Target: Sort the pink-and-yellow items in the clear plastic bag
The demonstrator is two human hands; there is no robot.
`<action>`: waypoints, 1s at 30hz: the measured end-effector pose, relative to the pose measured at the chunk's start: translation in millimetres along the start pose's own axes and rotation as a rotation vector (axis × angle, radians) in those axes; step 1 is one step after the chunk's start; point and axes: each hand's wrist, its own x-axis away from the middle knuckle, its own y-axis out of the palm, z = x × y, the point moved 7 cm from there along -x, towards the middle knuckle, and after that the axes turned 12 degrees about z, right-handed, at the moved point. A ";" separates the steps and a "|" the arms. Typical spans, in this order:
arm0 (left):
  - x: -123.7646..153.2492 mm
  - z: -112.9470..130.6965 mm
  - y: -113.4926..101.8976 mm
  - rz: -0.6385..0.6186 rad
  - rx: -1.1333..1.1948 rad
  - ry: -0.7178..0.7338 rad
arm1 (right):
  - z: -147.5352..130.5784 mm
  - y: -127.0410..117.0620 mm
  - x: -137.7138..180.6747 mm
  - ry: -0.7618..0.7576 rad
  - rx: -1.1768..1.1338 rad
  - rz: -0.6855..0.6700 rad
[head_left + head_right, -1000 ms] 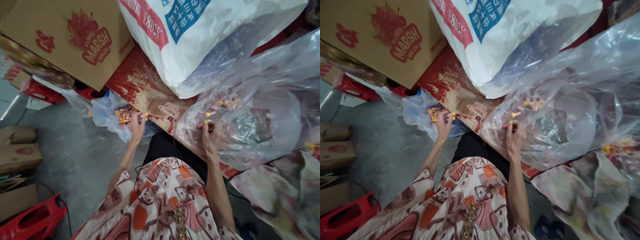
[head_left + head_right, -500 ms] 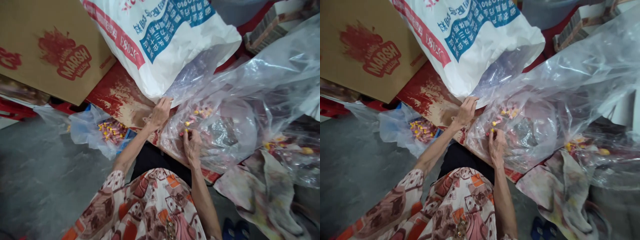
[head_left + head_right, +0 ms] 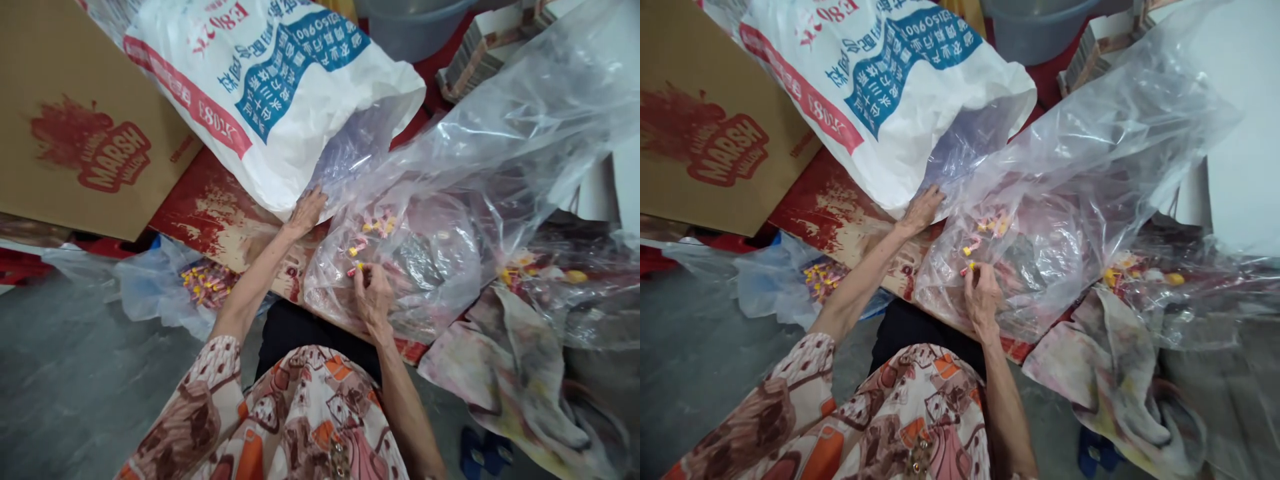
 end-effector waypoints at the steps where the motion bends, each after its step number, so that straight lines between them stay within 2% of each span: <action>1: -0.7 0.2 -2.5 0.022 0.037 -0.007 | -0.1 -1.1 -1.5 -0.004 0.003 0.009; 4: 0.2 5.0 -19.2 0.137 0.189 -0.012 | -1.4 -7.1 -7.4 -0.030 -0.012 0.101; 6: 9.6 14.0 -32.8 0.168 0.250 0.032 | -1.6 -6.4 -10.3 -0.051 0.000 0.107; 10: 51.3 39.8 -53.6 0.067 0.256 0.153 | -2.0 -0.4 -13.5 -0.008 -0.005 0.041; 13: 88.0 59.7 -60.3 -0.040 0.265 0.213 | -8.3 -4.1 -13.7 0.120 -0.151 0.127; 16: 114.9 75.5 -56.9 -0.144 0.367 0.195 | -17.0 0.1 -8.5 0.248 -0.295 0.192; 18: 124.3 78.6 -52.8 -0.157 0.456 0.112 | -20.3 11.6 -3.1 0.328 -0.395 0.124; 20: 128.9 75.1 -49.4 -0.120 0.514 -0.001 | -21.6 21.8 1.8 0.369 -0.465 0.008; 22: 132.1 71.1 -45.4 -0.090 0.515 -0.083 | -23.2 23.6 4.2 0.302 -0.440 -0.108; 24: 135.3 74.9 -39.5 -0.112 0.440 -0.073 | -22.6 15.2 4.6 0.155 -0.322 -0.168; 27: 140.2 94.5 -26.9 -0.211 0.166 0.053 | -8.0 -13.0 -0.3 0.016 -0.111 -0.065; 30: 140.5 112.6 -15.6 -0.303 -0.078 0.154 | 17.3 -40.9 -16.5 0.028 0.062 0.099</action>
